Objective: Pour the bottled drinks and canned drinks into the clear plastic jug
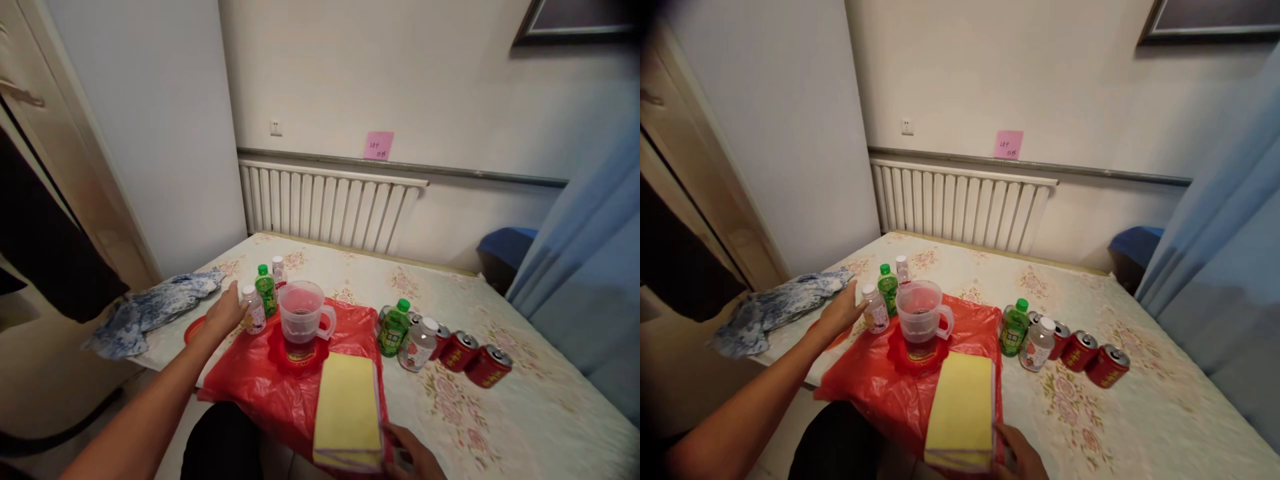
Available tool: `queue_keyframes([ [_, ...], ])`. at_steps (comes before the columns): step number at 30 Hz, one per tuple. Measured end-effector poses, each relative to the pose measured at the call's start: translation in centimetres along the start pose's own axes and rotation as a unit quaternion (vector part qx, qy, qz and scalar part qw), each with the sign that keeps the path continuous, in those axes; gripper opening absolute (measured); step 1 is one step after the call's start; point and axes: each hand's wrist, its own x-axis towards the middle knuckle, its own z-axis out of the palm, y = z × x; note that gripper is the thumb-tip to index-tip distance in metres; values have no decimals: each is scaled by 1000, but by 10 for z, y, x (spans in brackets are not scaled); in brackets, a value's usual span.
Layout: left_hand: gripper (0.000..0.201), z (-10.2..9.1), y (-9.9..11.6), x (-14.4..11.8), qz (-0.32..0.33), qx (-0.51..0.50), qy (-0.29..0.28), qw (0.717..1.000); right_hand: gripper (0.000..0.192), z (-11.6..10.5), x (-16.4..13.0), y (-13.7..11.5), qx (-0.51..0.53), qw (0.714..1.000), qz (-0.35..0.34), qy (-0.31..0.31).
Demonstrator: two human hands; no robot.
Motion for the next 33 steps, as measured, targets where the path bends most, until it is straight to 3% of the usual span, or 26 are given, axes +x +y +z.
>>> queue_keyframes([
  [5,59,12,8,-44,-16,-47,50,998,57,-11,3,6,40,997,32,60],
  [7,52,29,16,-67,-4,-125,89,988,57,-19,8,15,72,991,36,103],
  [9,50,52,28,-93,28,-189,91,977,56,-30,14,25,99,985,32,137],
  [14,37,104,69,-164,84,-311,8,947,53,-68,36,41,119,962,17,247],
  [18,32,126,95,-204,121,-360,-73,922,63,-88,68,39,91,920,8,381],
  [20,32,131,103,-215,123,-373,-103,914,69,-92,87,35,61,898,21,435],
  [24,33,134,108,-224,114,-372,-131,912,74,-88,123,27,25,874,42,484],
  [33,34,130,105,-227,114,-361,-152,913,58,-75,157,13,-26,854,35,519],
])
